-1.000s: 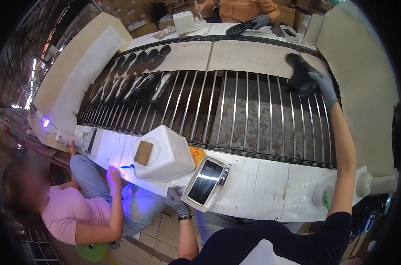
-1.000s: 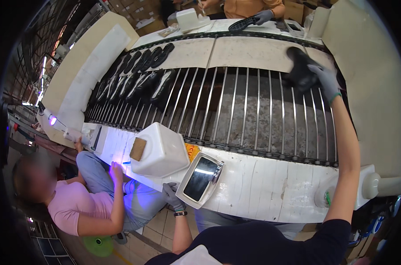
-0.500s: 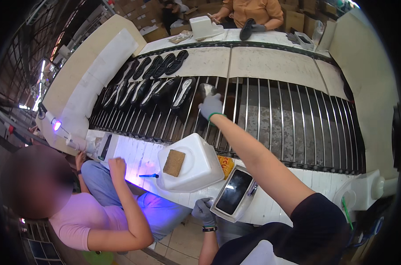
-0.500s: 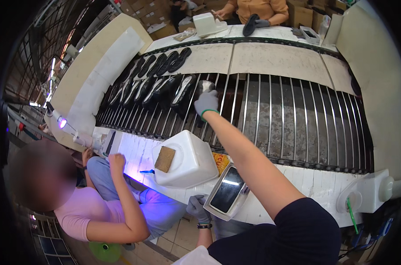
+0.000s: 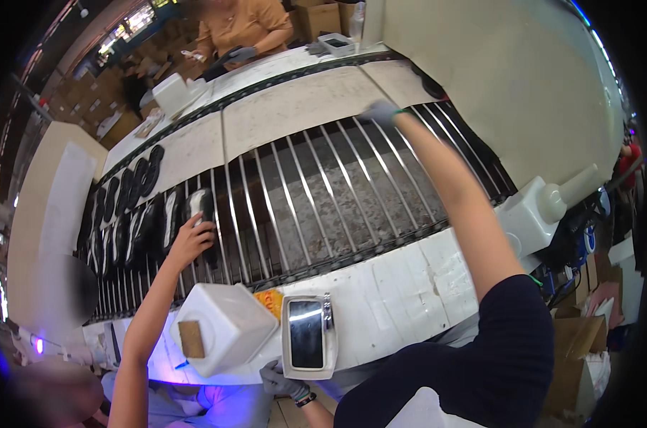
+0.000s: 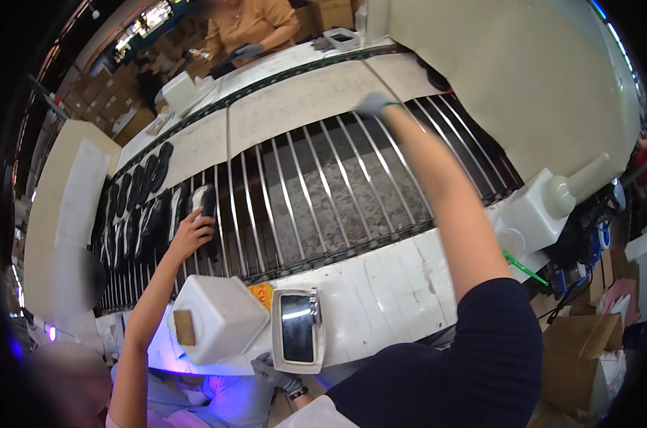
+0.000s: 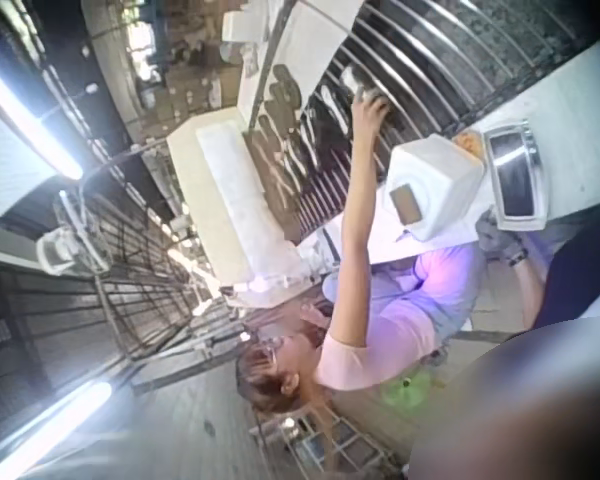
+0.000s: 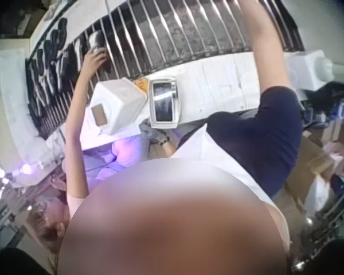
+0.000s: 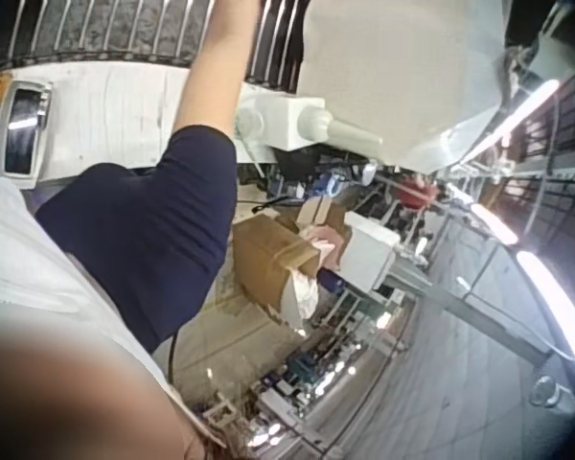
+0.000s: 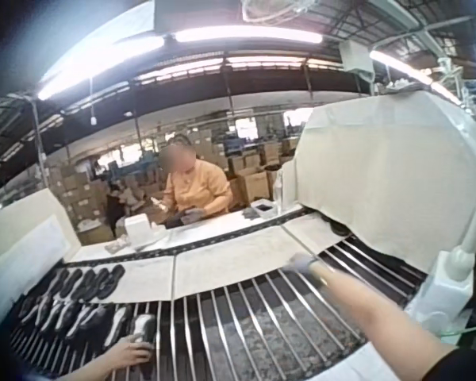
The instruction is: Applying adhesive to the bottom edges of black boots using a brush and solvent at a manufacturing station.
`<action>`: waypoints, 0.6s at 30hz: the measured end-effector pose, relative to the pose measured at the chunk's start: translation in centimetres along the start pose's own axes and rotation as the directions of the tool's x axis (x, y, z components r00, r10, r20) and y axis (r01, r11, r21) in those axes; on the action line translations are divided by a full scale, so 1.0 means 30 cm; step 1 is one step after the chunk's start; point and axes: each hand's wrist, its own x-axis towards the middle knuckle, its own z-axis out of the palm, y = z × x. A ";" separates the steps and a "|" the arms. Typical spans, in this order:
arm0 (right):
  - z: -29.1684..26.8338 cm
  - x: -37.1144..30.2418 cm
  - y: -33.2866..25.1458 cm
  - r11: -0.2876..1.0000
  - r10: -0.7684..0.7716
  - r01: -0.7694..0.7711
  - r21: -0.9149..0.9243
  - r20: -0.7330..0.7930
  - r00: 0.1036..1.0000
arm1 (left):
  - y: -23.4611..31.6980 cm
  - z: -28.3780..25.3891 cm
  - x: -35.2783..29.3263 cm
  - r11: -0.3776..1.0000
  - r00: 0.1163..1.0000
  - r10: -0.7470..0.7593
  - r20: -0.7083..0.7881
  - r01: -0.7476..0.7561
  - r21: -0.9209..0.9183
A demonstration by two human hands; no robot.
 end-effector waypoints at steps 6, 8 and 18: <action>-0.352 -0.615 0.895 0.553 0.782 -0.754 0.355 0.090 0.616 | 0.389 -0.026 0.194 0.573 0.883 0.385 0.268 -0.456 0.680; -0.382 -0.689 0.990 0.484 0.805 -0.790 0.376 0.163 0.571 | 0.420 0.074 -0.078 0.886 0.965 0.208 -0.158 -0.118 0.448; -0.013 -0.566 0.901 0.484 0.818 -0.849 -0.212 -0.236 0.525 | -0.392 0.453 -0.946 0.975 0.640 -0.208 -0.740 0.198 -0.102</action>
